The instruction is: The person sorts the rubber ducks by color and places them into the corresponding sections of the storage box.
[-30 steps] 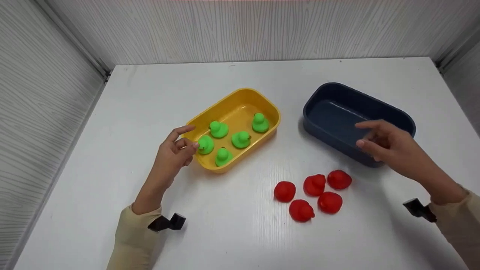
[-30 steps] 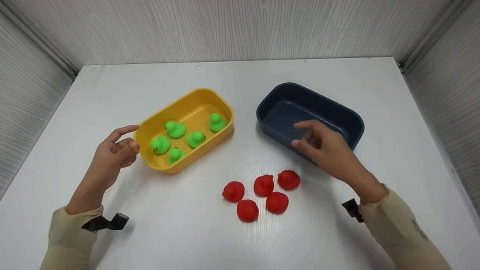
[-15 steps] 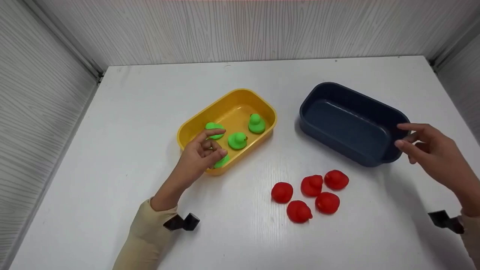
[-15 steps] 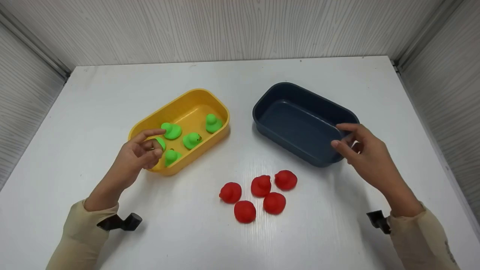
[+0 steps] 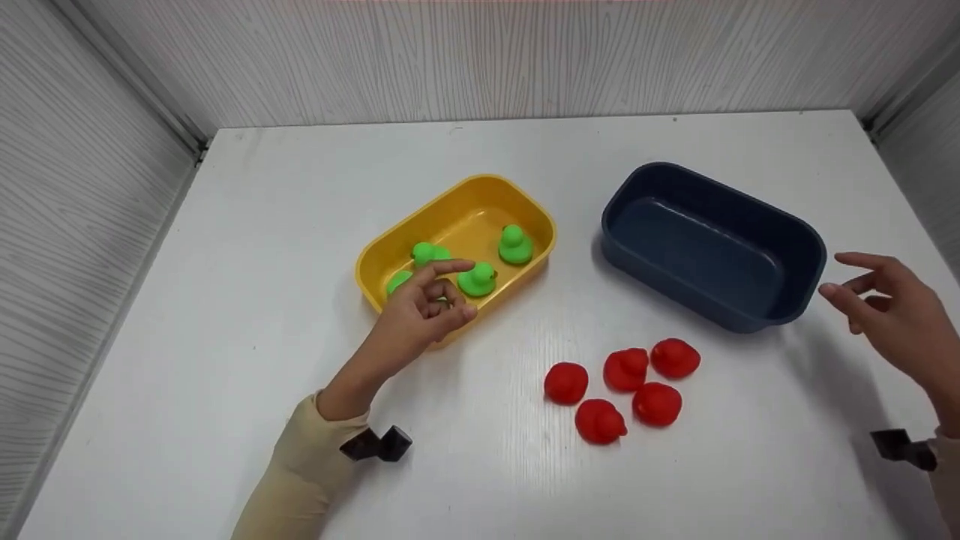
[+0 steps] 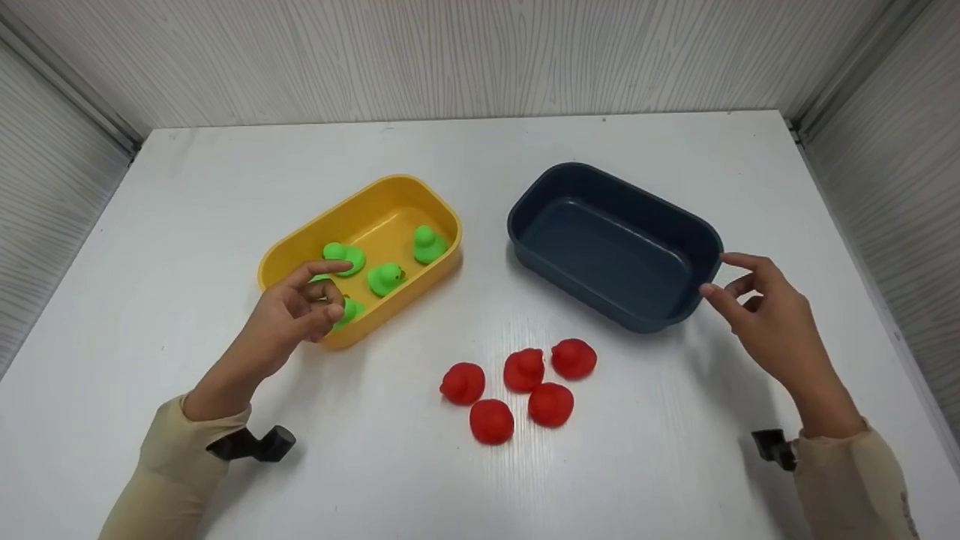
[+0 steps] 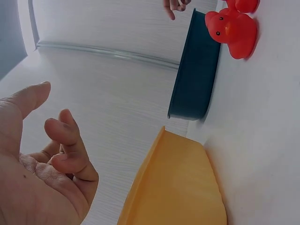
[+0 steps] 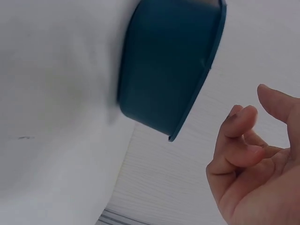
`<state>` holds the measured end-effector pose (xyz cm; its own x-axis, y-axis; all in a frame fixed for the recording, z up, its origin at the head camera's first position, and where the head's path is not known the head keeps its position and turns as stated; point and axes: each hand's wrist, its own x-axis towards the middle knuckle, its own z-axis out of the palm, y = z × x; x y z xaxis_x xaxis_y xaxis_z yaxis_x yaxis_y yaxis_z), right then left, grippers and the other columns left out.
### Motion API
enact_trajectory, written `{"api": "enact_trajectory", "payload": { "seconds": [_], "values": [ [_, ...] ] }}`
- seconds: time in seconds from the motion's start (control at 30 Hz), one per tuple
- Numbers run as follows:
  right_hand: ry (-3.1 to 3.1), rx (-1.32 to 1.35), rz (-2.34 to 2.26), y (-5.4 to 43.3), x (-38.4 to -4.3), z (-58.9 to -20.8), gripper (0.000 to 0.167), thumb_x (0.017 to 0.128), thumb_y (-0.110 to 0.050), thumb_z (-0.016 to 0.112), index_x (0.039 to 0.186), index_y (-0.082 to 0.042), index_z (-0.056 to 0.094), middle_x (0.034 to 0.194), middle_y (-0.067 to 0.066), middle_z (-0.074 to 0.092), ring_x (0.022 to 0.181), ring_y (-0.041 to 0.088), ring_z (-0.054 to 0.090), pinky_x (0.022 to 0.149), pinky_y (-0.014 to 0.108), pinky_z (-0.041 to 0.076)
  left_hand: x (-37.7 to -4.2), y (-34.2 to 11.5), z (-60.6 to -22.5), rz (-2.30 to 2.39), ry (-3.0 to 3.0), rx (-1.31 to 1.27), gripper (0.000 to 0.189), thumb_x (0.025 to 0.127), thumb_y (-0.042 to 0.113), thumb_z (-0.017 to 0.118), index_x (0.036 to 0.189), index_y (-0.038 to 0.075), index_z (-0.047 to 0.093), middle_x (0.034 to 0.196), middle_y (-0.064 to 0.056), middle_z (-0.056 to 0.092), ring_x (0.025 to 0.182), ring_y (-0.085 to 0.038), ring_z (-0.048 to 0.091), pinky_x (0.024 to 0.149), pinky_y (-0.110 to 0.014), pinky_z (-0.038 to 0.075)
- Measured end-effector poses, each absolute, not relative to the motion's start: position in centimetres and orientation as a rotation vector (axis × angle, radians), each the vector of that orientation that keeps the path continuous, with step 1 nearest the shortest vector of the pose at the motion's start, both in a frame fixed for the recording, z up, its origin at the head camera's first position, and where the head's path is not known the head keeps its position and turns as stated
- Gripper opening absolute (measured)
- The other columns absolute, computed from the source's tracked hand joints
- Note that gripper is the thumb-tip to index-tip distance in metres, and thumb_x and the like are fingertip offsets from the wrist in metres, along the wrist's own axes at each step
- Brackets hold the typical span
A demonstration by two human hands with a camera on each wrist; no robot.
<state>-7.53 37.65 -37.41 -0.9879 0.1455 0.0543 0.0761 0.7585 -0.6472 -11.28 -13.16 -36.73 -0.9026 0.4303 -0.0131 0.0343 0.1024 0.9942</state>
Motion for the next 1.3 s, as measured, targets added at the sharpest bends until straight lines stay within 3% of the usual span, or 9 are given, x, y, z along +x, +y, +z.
{"api": "enact_trajectory", "payload": {
  "seconds": [0.2, 0.37, 0.57, 0.7, 0.9, 1.3],
  "values": [
    [-2.962, -0.275, 1.042, 38.4, -8.0, -38.2, 0.074, 0.097, -0.036, 0.054, 0.151, 0.002, 0.019, 0.079, -0.030, 0.047, 0.055, 0.007, 0.052, 0.057, 0.014, 0.036, -11.3, -12.3, -36.8, 1.787, 2.096, 0.495, 0.052, 0.089, 0.016, 0.067, 0.136, 0.010, 0.047, 0.082, 0.001, 0.057, 0.053, -0.006, 0.040, 0.052, -0.018, 0.034],
    [-3.024, -0.308, 1.061, 38.7, -8.2, -38.8, 0.081, 0.098, -0.041, 0.051, 0.153, 0.001, 0.010, 0.082, -0.033, 0.045, 0.059, 0.007, 0.054, 0.060, 0.015, 0.034, -11.1, -11.4, -37.3, 1.741, 2.086, 0.525, 0.053, 0.088, 0.017, 0.068, 0.136, 0.011, 0.048, 0.082, 0.001, 0.057, 0.054, -0.008, 0.040, 0.054, -0.019, 0.034],
    [-3.066, -0.319, 1.070, 38.6, -8.6, -39.3, 0.083, 0.098, -0.044, 0.049, 0.153, 0.003, 0.008, 0.088, -0.025, 0.049, 0.061, 0.007, 0.055, 0.063, 0.018, 0.034, -10.5, -10.0, -38.2, 1.596, 2.202, 0.607, 0.057, 0.084, 0.024, 0.074, 0.135, 0.015, 0.050, 0.082, 0.002, 0.057, 0.062, -0.010, 0.044, 0.060, -0.018, 0.038],
    [-3.068, -0.302, 1.120, 38.4, -8.8, -39.4, 0.082, 0.098, -0.044, 0.048, 0.153, 0.003, 0.008, 0.087, -0.026, 0.049, 0.061, 0.006, 0.054, 0.060, 0.020, 0.037, -9.9, -9.2, -38.8, 1.491, 2.258, 0.635, 0.058, 0.082, 0.030, 0.076, 0.133, 0.017, 0.052, 0.083, 0.000, 0.059, 0.065, -0.011, 0.048, 0.063, -0.019, 0.042],
    [-3.050, -0.289, 1.189, 38.3, -8.9, -39.4, 0.081, 0.099, -0.042, 0.048, 0.153, 0.003, 0.008, 0.085, -0.028, 0.049, 0.060, 0.005, 0.053, 0.057, 0.022, 0.041, -9.6, -8.3, -39.6, 1.439, 2.283, 0.695, 0.058, 0.082, 0.030, 0.077, 0.131, 0.012, 0.052, 0.082, -0.002, 0.060, 0.065, -0.012, 0.049, 0.062, -0.019, 0.042],
    [-3.060, -0.282, 1.168, 37.9, -9.3, -39.7, 0.079, 0.100, -0.041, 0.045, 0.153, 0.003, 0.007, 0.083, -0.025, 0.049, 0.061, 0.005, 0.052, 0.057, 0.021, 0.041, -9.9, -6.3, -41.3, 1.171, 2.288, 0.681, 0.058, 0.081, 0.041, 0.075, 0.131, 0.024, 0.052, 0.078, 0.009, 0.059, 0.063, -0.008, 0.050, 0.059, -0.021, 0.040]
  ]
}}
